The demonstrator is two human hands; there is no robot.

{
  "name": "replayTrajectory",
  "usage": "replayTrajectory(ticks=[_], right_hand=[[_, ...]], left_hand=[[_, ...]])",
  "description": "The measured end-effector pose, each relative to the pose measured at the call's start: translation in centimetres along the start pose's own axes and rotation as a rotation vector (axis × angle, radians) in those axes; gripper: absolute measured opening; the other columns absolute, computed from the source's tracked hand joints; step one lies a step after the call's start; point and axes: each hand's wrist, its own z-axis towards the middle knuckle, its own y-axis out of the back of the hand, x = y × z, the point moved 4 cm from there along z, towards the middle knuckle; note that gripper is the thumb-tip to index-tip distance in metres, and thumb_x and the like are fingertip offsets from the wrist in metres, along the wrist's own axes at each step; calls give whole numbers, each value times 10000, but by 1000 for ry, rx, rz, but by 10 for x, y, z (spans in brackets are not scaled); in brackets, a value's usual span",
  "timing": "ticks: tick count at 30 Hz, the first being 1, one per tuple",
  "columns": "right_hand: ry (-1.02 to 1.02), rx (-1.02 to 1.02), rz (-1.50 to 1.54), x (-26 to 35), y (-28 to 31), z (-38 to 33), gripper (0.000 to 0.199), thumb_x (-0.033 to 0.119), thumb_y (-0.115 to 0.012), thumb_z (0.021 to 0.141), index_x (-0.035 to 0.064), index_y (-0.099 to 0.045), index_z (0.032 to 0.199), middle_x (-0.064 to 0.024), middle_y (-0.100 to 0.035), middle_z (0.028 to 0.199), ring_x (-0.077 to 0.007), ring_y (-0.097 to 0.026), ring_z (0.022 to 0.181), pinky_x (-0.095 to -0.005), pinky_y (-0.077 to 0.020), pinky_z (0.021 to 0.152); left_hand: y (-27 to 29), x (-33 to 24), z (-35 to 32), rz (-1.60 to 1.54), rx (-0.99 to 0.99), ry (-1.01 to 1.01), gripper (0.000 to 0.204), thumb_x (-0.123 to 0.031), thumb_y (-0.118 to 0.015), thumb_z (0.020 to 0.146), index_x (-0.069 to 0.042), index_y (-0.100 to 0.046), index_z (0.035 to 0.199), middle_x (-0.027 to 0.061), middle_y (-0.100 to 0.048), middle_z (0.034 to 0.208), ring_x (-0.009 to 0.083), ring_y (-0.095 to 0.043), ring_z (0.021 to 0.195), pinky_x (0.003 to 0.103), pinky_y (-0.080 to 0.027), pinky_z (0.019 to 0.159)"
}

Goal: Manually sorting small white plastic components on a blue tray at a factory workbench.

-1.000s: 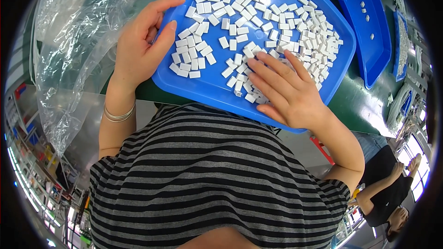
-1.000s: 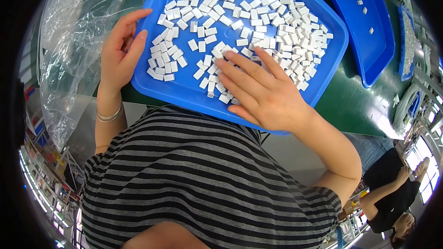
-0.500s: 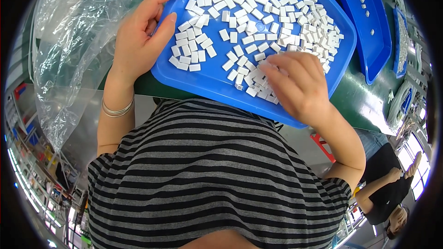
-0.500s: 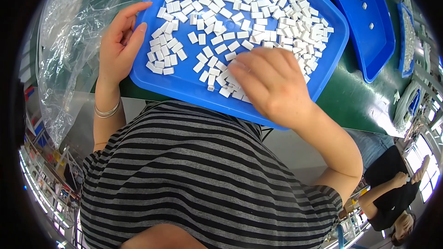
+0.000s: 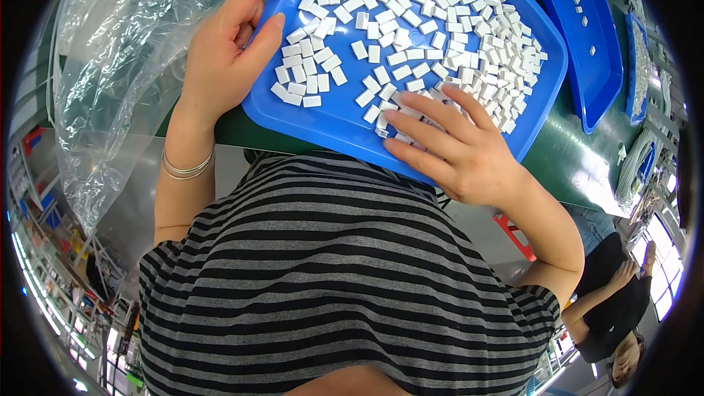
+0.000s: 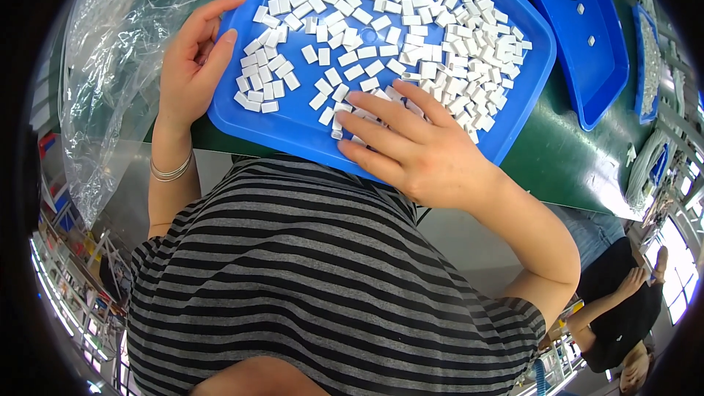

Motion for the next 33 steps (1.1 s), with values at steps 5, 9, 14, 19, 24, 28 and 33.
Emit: replayTrajectory(ticks=[5,9,14,19,24,28,33], right_hand=[[-113,-57,-52,-12,2,12,382,67,-667,773,111,-652,1153,-109,-599,1312,-299,-559,1232,-484,-383,1061],[-193,-156,-48,-26,15,0,413,15,-676,727,76,-667,1135,-157,-603,1290,-344,-568,1211,-489,-428,1015],[-169,-50,19,-16,13,-11,429,22,-668,712,68,-666,1138,-148,-602,1297,-353,-561,1219,-497,-418,1036],[-112,68,51,-10,-1,-9,384,253,-658,824,134,-659,1189,-97,-542,1387,-328,-475,1311,-500,-371,1080],[-100,35,57,-11,-3,2,377,269,-678,819,132,-651,1169,-91,-526,1399,-311,-473,1308,-496,-381,1068],[-99,57,37,-12,-4,2,380,292,-638,848,137,-654,1195,-103,-514,1417,-325,-470,1315,-499,-369,1082],[-108,78,42,-11,-4,4,397,300,-635,849,140,-643,1212,-102,-511,1421,-324,-463,1325,-497,-341,1103]], left_hand=[[0,0,0,5,-4,-1,330,-68,-615,873,-129,-646,1196,-55,-343,633,50,-297,536,229,-262,505],[-1,0,0,-9,-8,-12,333,-65,-616,873,-130,-646,1198,-55,-343,632,48,-297,535,227,-259,503],[0,1,0,1,0,-7,334,-67,-615,876,-129,-644,1202,-58,-345,635,46,-295,535,228,-257,501],[1,2,-1,-17,-5,22,332,-64,-613,876,-124,-643,1202,-60,-342,638,44,-292,535,228,-252,500],[1,0,0,-3,-3,-6,328,-68,-613,876,-122,-645,1198,-59,-340,640,46,-290,537,228,-256,502],[0,1,-1,-6,-2,0,324,-69,-611,876,-120,-645,1194,-60,-343,640,48,-295,539,228,-262,503],[2,-2,-1,-11,9,6,322,-78,-607,876,-130,-644,1191,-54,-357,644,52,-316,546,226,-273,506]])
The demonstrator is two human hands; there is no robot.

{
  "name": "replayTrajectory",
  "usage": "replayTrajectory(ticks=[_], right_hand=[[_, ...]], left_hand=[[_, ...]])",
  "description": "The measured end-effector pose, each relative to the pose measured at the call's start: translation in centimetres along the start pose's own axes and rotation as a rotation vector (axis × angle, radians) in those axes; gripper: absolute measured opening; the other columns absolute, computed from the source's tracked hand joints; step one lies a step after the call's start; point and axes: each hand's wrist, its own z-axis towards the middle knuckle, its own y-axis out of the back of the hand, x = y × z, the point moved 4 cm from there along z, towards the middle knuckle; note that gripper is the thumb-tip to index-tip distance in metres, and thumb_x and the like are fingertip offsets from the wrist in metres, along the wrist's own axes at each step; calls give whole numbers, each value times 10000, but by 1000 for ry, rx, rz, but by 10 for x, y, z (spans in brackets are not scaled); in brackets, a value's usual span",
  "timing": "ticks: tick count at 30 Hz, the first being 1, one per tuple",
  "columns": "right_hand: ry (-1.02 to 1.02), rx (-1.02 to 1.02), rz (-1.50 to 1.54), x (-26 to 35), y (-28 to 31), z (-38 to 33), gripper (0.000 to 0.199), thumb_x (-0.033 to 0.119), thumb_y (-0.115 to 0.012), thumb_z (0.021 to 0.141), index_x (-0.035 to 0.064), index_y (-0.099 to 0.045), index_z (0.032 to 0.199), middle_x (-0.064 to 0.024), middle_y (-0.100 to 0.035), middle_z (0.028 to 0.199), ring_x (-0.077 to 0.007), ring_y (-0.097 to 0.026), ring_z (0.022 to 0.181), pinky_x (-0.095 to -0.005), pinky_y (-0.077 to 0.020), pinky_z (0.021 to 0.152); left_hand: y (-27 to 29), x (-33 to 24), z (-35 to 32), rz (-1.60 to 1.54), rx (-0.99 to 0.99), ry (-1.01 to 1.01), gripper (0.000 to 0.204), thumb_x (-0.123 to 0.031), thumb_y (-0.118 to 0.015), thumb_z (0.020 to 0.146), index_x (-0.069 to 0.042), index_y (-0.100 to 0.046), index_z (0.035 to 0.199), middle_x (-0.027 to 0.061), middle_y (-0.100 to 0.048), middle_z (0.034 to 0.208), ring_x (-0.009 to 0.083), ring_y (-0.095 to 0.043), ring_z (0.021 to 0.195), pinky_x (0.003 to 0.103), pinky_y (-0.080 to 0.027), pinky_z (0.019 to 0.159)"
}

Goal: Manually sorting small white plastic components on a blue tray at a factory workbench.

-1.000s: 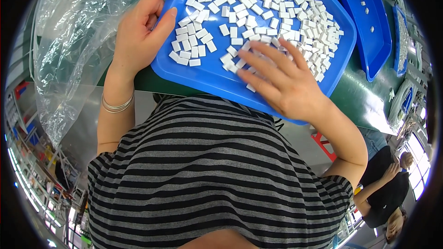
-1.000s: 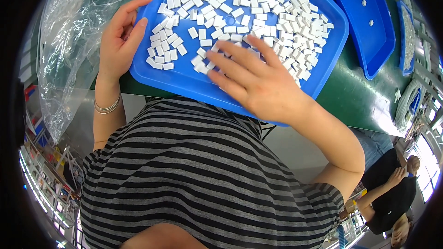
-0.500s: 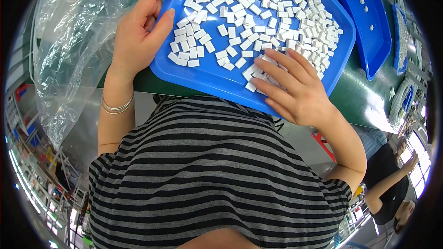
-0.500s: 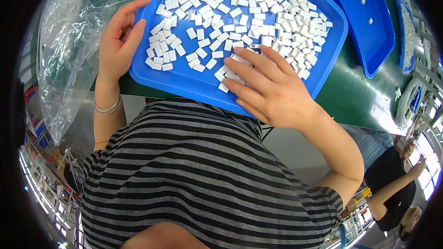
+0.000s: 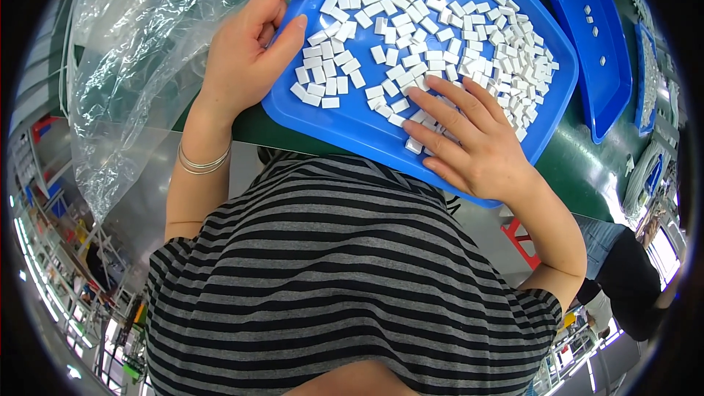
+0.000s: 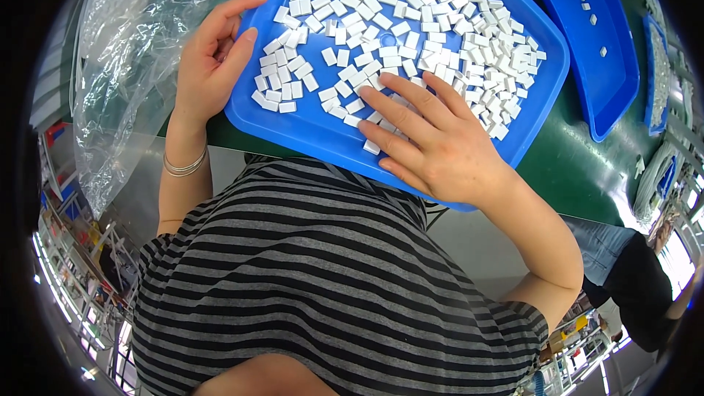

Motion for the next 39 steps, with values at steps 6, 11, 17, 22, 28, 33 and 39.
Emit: replayTrajectory(ticks=[6,11,17,22,28,33,39], right_hand=[[-3,36,-3,-1,1,-1,422,312,-623,860,122,-629,1236,-105,-506,1426,-322,-457,1334,-493,-319,1118],[1,49,-16,-1,0,-4,441,320,-611,872,92,-620,1249,-113,-507,1423,-324,-459,1331,-487,-326,1114],[12,27,-9,-1,-3,7,431,333,-611,874,84,-624,1225,-120,-504,1419,-329,-461,1323,-484,-355,1095],[80,3,18,2,-8,31,414,311,-627,863,76,-626,1204,-111,-485,1437,-305,-447,1339,-493,-364,1088],[105,-88,32,1,7,39,417,189,-685,801,51,-627,1190,-130,-535,1382,-325,-506,1287,-479,-402,1061],[-4,-181,14,-25,27,15,419,-11,-666,721,20,-651,1139,-184,-574,1313,-370,-556,1215,-457,-476,982],[-156,-166,-163,-39,35,-8,393,-16,-649,743,17,-659,1135,-171,-587,1305,-370,-541,1233,-461,-459,998]], left_hand=[[0,-2,0,13,6,15,324,-95,-604,877,-133,-636,1197,-49,-378,644,56,-330,544,230,-281,505],[0,-1,0,11,15,13,322,-98,-601,876,-137,-635,1195,-46,-393,640,60,-338,542,234,-286,502],[1,-2,0,36,14,14,322,-97,-604,872,-136,-636,1190,-41,-396,638,66,-345,538,237,-289,498],[2,1,-1,36,10,26,320,-106,-609,871,-132,-636,1189,-37,-397,638,68,-343,535,242,-291,496],[-2,2,1,-54,5,33,277,-96,-533,931,-112,-631,1190,-3,-497,677,97,-436,572,257,-368,542],[-1,0,2,-10,-43,-58,281,-96,-453,966,-86,-624,1189,79,-657,852,181,-577,662,287,-449,620],[0,-2,3,37,2,-7,272,-78,-466,962,-77,-633,1176,79,-654,863,153,-571,681,266,-446,631]])
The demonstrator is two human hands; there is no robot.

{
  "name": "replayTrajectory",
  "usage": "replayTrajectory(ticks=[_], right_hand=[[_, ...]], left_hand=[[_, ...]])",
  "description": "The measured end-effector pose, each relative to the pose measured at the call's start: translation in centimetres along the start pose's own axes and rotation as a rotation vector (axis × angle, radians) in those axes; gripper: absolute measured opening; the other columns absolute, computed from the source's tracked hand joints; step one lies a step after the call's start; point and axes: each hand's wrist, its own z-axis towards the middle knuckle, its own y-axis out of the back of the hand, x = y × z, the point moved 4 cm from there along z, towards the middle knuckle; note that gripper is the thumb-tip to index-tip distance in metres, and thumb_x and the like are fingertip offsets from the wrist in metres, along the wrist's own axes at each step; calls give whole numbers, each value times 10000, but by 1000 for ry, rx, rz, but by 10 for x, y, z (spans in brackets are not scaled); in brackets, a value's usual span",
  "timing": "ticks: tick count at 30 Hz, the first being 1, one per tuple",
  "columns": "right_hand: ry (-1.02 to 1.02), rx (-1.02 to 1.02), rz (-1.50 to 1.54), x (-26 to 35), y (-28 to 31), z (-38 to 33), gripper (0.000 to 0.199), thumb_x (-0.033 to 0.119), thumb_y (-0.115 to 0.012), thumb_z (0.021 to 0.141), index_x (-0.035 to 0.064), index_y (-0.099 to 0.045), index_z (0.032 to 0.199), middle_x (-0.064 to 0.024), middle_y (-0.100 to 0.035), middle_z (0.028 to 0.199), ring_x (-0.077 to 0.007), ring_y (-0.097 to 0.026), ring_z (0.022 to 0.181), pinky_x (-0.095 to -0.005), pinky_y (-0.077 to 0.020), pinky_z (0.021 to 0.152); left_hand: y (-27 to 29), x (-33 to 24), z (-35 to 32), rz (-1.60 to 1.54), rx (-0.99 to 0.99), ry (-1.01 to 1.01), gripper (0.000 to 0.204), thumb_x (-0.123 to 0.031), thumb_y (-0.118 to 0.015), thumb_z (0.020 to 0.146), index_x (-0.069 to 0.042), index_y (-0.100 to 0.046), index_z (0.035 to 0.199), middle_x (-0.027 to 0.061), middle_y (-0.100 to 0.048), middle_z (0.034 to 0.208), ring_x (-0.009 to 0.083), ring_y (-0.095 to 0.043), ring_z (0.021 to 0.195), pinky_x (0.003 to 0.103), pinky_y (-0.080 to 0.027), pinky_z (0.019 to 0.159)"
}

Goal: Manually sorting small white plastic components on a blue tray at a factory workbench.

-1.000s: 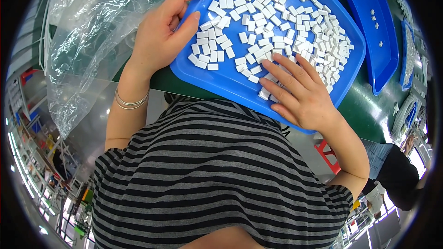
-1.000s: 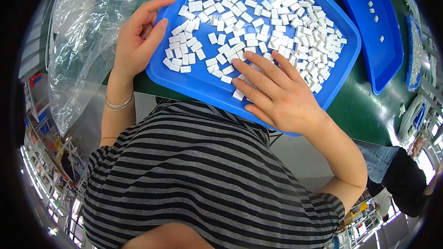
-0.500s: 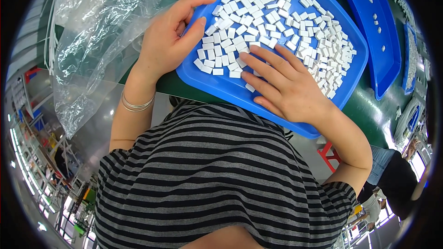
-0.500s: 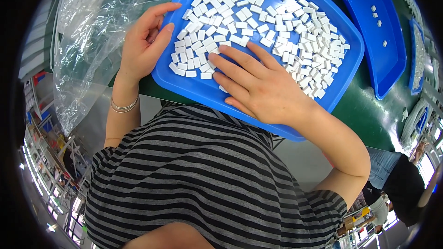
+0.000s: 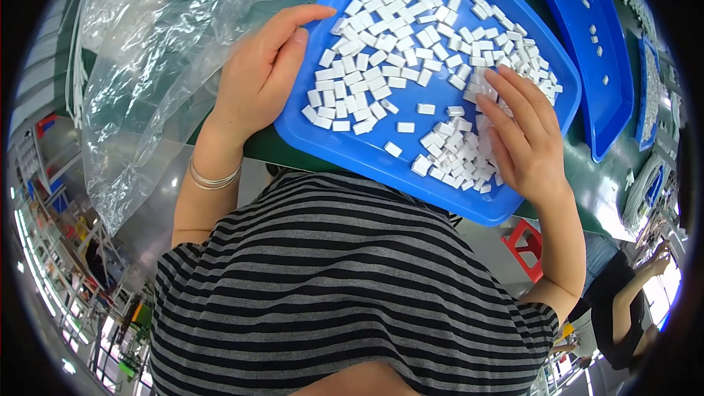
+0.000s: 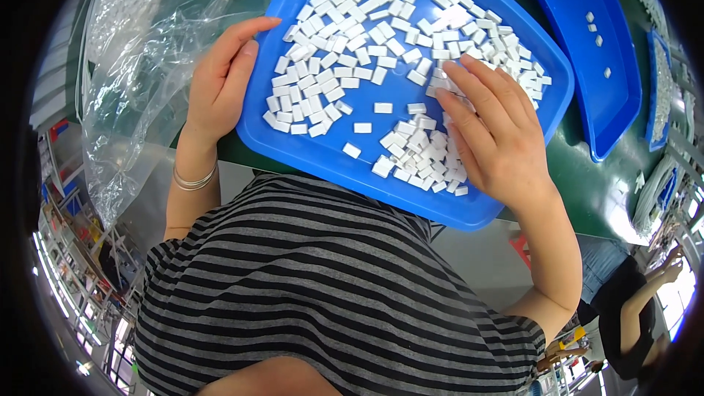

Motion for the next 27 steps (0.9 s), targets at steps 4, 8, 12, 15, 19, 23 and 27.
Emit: replayTrajectory(ticks=[4,8,12,15,19,23,27], right_hand=[[-19,18,1,-7,2,-6,385,6,-651,754,25,-663,1139,-168,-584,1313,-367,-530,1249,-468,-440,1018],[-36,33,0,-10,3,-10,383,28,-654,762,36,-664,1144,-154,-580,1326,-355,-523,1263,-475,-422,1037],[-17,3,13,-10,-1,-9,388,12,-665,744,41,-666,1131,-147,-607,1274,-342,-558,1209,-450,-452,997],[-18,-148,54,-10,-1,-6,383,-40,-678,690,37,-676,1065,-108,-651,1106,-300,-620,1015,-397,-505,858],[-9,-123,47,-12,-1,-2,367,-35,-677,695,34,-680,1055,-115,-656,1116,-309,-619,1038,-397,-507,864],[23,-112,89,-11,-5,2,358,-34,-673,705,28,-678,1058,-124,-653,1158,-316,-613,1081,-397,-507,884],[21,-99,97,-15,-9,-1,360,-29,-673,712,27,-677,1068,-132,-648,1186,-322,-606,1117,-399,-505,906]], left_hand=[[-1,0,-1,-93,-59,-21,272,-67,-463,967,-66,-634,1180,66,-647,841,126,-546,668,259,-432,620],[0,3,-1,-96,-10,12,280,-65,-456,977,-54,-627,1198,61,-652,862,104,-542,689,243,-429,634],[-2,4,-1,-91,-23,38,290,-61,-452,976,-56,-627,1208,51,-655,893,92,-535,695,230,-425,635],[-1,4,-1,-92,-15,42,296,-59,-447,976,-57,-626,1212,48,-659,928,84,-537,706,220,-426,642],[-1,3,0,-91,-12,43,300,-55,-443,974,-54,-625,1213,49,-666,959,75,-541,720,215,-432,655],[-1,4,0,-97,-1,57,300,-52,-441,973,-48,-623,1212,48,-667,963,72,-538,718,212,-429,651],[0,2,0,-60,-1,32,301,-51,-438,973,-44,-622,1211,48,-667,962,67,-533,711,210,-425,644]])
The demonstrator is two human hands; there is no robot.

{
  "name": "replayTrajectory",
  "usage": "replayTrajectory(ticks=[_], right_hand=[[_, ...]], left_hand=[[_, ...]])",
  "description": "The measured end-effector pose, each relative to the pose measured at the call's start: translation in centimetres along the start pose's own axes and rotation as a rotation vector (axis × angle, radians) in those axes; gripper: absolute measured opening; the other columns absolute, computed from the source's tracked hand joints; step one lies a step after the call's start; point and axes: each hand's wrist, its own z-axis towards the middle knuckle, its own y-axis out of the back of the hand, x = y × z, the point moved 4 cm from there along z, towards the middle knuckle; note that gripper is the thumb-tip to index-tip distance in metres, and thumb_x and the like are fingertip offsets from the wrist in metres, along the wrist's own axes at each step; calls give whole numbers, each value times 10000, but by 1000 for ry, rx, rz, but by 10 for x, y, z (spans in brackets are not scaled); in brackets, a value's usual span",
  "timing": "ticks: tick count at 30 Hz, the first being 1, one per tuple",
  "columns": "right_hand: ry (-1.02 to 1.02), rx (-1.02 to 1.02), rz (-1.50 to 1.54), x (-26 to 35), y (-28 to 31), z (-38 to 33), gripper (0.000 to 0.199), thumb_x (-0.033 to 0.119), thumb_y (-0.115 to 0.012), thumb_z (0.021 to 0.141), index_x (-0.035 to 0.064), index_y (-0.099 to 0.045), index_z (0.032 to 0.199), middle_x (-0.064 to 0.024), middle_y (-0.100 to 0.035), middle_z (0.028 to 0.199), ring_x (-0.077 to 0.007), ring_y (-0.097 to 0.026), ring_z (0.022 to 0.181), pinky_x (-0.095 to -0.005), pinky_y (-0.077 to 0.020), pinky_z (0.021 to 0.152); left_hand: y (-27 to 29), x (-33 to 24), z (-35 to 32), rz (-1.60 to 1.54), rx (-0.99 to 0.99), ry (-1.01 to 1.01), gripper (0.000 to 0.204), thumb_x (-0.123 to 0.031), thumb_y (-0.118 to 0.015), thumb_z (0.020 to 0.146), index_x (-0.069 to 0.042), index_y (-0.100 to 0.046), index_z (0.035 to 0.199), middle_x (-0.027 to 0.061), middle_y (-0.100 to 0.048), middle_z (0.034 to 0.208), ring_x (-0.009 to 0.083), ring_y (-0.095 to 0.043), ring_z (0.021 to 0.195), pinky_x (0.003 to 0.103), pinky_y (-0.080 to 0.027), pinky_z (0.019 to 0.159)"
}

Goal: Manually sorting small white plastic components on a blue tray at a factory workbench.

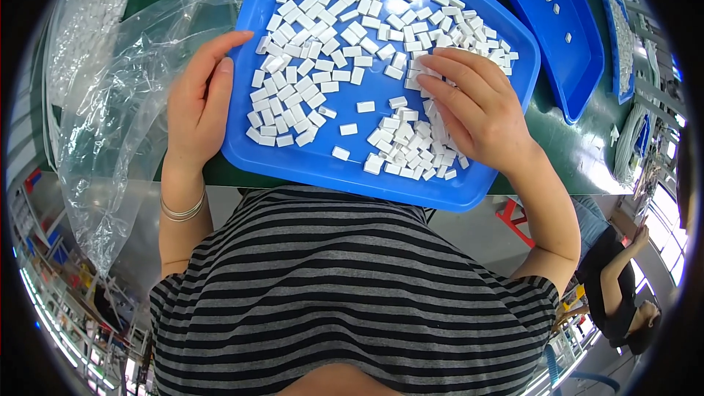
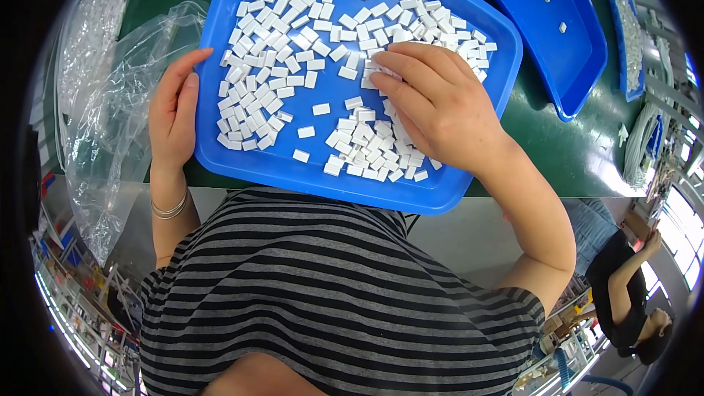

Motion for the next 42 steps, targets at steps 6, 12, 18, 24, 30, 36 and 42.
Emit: replayTrajectory(ticks=[6,12,18,24,30,36,42], right_hand=[[-5,-66,-23,-2,0,-2,328,-2,-712,714,31,-684,1039,-106,-658,1075,-287,-630,956,-372,-518,797],[-15,-198,7,-1,-17,36,213,28,-738,755,37,-693,963,-74,-620,881,-239,-601,812,-333,-508,685],[-97,-41,-18,-1,-19,51,142,63,-718,784,37,-687,920,-66,-625,879,-241,-621,836,-341,-523,711],[-111,119,-116,-2,-18,58,113,66,-682,809,31,-682,917,-72,-632,884,-250,-637,848,-344,-531,725],[-47,119,-138,-1,-13,56,135,58,-684,794,22,-668,924,-74,-634,890,-254,-641,849,-342,-533,724],[-131,2,-12,0,-11,65,99,68,-691,805,24,-651,884,-89,-638,857,-265,-645,761,-347,-537,671],[-199,86,-133,6,-28,74,93,114,-688,824,42,-656,873,-82,-648,849,-263,-659,757,-338,-536,650]], left_hand=[[-1,2,0,-19,-10,10,300,-54,-442,970,-43,-622,1210,46,-663,951,65,-531,710,213,-421,640],[-1,3,0,-36,-5,33,300,-53,-445,965,-47,-626,1205,45,-660,945,67,-533,715,212,-419,644],[-2,1,0,-23,-24,1,298,-51,-447,965,-50,-629,1201,43,-658,924,73,-524,696,216,-415,633],[-1,1,0,-25,-20,7,292,-50,-455,966,-47,-630,1200,49,-657,908,79,-521,686,223,-412,624],[-2,1,1,-26,-24,-28,293,-40,-462,959,-45,-630,1200,58,-657,907,89,-520,674,227,-412,619],[-1,2,-1,-38,-26,-19,296,-34,-465,953,-45,-631,1197,58,-655,899,90,-511,660,228,-404,608],[-2,2,0,-28,-21,-23,295,-33,-470,948,-53,-636,1191,51,-650,870,83,-496,637,231,-387,584]])
